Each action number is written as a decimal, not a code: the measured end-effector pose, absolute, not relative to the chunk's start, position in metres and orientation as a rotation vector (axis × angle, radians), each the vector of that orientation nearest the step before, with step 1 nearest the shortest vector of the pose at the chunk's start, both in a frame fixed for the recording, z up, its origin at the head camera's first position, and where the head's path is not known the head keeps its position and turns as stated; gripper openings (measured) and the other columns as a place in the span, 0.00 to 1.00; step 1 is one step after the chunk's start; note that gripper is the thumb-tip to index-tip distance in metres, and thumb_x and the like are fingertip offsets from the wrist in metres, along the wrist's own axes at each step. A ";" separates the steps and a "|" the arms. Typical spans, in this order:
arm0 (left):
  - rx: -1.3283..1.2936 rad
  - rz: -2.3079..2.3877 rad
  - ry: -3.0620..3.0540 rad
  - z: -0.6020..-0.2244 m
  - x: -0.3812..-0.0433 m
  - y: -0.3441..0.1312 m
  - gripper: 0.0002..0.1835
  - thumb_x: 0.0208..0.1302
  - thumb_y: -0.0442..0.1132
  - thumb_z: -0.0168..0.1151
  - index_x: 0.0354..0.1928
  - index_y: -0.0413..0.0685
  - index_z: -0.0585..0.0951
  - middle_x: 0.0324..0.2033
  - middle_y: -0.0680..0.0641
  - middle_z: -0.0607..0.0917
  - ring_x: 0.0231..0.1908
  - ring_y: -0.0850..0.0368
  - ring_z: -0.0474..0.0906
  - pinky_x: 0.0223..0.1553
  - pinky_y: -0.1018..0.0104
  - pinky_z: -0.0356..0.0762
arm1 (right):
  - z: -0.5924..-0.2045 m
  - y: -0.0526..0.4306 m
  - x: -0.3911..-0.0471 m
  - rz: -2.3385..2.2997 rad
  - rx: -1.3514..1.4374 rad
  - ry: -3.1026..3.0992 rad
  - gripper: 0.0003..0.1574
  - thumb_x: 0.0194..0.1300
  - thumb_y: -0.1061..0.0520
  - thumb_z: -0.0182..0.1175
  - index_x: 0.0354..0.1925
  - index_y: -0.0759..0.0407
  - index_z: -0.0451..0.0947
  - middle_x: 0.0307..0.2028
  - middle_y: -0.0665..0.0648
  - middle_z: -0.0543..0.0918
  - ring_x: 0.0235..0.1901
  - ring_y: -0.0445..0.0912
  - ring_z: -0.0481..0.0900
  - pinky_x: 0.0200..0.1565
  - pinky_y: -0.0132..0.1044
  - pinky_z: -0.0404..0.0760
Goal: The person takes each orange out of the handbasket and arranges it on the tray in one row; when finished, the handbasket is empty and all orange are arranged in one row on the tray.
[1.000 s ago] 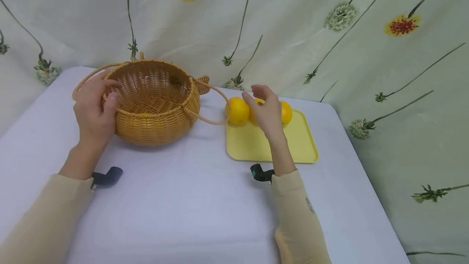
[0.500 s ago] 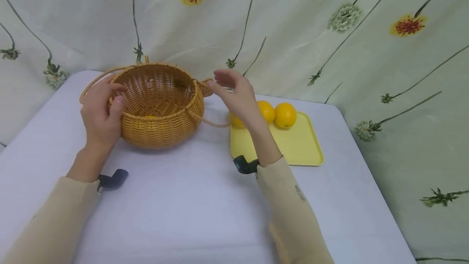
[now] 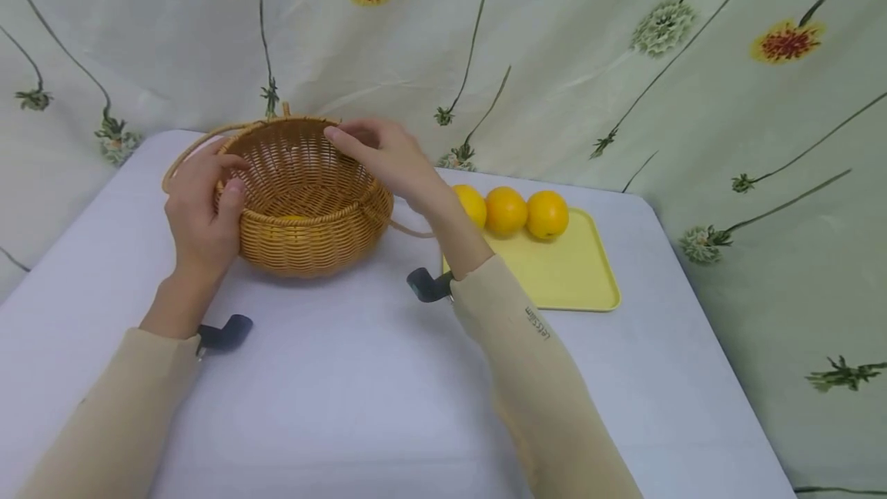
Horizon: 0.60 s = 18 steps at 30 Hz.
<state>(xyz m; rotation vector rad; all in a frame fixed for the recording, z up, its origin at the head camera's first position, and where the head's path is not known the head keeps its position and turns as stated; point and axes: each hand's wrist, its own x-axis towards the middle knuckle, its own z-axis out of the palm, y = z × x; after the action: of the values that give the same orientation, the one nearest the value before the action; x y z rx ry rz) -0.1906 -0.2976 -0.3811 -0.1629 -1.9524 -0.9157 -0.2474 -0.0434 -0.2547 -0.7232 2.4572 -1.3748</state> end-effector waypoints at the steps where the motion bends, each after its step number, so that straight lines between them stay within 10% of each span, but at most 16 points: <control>1: -0.163 -0.915 -1.951 -0.381 -0.191 -0.298 0.34 0.71 0.59 0.46 0.48 0.31 0.84 0.62 0.36 0.85 0.68 0.37 0.76 0.74 0.49 0.66 | -0.254 -0.047 -0.249 -1.349 -0.720 2.443 0.33 0.77 0.36 0.55 0.70 0.51 0.76 0.67 0.48 0.80 0.66 0.41 0.75 0.66 0.35 0.76; 18: -0.172 -0.905 -1.948 -0.383 -0.190 -0.300 0.34 0.70 0.60 0.47 0.48 0.32 0.84 0.62 0.37 0.85 0.68 0.37 0.76 0.74 0.48 0.66 | -0.253 -0.086 -0.286 -1.182 -0.598 1.916 0.36 0.83 0.35 0.42 0.70 0.56 0.75 0.66 0.58 0.80 0.64 0.53 0.80 0.64 0.53 0.81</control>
<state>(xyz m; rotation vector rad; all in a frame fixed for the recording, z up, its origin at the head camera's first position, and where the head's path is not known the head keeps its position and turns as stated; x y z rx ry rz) -0.1903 -0.2997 -0.3825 -0.1721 -1.9477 -0.9051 -0.2863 -0.0858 -0.2526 -0.5982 1.9161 -1.1819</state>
